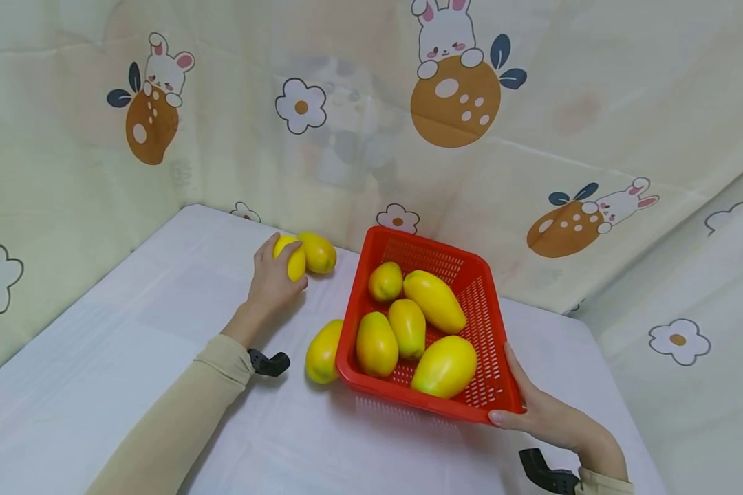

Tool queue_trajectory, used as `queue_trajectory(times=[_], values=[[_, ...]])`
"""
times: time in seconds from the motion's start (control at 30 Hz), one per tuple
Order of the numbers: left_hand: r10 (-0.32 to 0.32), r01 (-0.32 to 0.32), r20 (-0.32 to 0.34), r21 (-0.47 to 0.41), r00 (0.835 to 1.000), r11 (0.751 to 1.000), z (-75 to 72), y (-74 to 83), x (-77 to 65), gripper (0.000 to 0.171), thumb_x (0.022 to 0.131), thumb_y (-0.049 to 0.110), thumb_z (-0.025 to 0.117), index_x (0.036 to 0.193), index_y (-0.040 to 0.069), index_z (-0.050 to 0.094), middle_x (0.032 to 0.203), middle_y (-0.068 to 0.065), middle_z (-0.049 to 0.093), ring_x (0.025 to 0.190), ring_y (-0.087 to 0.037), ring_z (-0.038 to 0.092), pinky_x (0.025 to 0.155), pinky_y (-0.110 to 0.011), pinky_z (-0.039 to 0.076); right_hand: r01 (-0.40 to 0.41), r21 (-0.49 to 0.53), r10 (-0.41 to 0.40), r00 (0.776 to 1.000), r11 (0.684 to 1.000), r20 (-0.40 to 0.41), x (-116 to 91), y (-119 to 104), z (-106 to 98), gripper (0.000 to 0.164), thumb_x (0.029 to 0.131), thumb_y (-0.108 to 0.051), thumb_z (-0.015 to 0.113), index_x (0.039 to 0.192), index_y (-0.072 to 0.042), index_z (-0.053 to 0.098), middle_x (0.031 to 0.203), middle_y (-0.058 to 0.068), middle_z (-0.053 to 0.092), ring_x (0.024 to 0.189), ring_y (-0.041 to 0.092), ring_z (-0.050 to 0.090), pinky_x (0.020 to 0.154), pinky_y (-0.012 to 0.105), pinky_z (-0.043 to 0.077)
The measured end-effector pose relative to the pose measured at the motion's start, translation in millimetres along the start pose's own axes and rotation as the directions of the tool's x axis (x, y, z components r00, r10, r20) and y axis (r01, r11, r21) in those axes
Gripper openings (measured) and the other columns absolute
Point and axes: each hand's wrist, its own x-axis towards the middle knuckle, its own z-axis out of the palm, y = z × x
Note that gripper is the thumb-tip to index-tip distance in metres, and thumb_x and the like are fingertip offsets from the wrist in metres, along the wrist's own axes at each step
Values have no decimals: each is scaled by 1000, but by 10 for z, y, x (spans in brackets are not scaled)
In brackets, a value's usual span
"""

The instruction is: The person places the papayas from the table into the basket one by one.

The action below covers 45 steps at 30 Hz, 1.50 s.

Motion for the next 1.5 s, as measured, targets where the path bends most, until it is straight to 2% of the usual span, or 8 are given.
queue_trajectory(times=[0.23,0.47,0.7,0.97,1.13,1.27,1.5], values=[[-32,31,-10,-69,999,997,-59,-41,18,67,71,26,66,133,23,41,149,-10,9,133,-37,13,103,-52,31,8,-13,-8,1000,1000,12,10,-14,10,103,80,-30,63,138,-38,-21,148,11,3,116,30,36,83,35,51],[-74,76,32,-60,997,995,-166,-66,34,67,72,26,66,134,23,40,149,-11,8,132,-39,13,100,-54,33,6,-11,-6,1000,1000,3,13,-36,11,103,80,-29,63,139,-37,-21,147,11,6,115,30,37,83,35,51],[-125,127,48,-50,991,991,-261,-95,57,68,73,25,67,135,23,39,148,-11,9,131,-39,14,99,-53,36,4,4,-4,1000,1000,2,18,-45,15,103,80,-29,63,139,-37,-21,148,10,3,117,31,35,83,35,51],[-181,182,16,-74,983,981,-432,-98,83,68,73,24,66,136,22,38,148,-12,8,130,-39,15,97,-53,38,-2,2,2,1000,1000,-5,12,-42,11,102,81,-29,62,138,-38,-21,147,9,5,117,31,35,83,34,51],[-219,211,-53,-126,974,969,-537,-128,102,67,75,24,65,136,21,38,148,-11,8,130,-38,12,97,-52,38,1,6,-1,1000,1000,0,0,-42,6,103,80,-29,63,138,-38,-21,147,9,6,116,30,36,82,34,52],[-220,192,-152,-180,964,965,-582,-141,123,64,75,23,65,134,23,40,147,-9,10,130,-36,13,97,-50,37,17,14,-17,1000,1000,12,-9,-36,2,103,80,-28,63,139,-37,-21,147,10,7,116,30,37,82,34,52],[-214,126,-324,-273,922,954,-643,-69,116,62,75,23,64,133,26,42,147,-2,11,131,-29,13,98,-47,33,31,16,-32,999,999,16,-26,-35,-2,104,80,-27,64,139,-36,-22,147,11,5,116,31,37,82,34,52]])
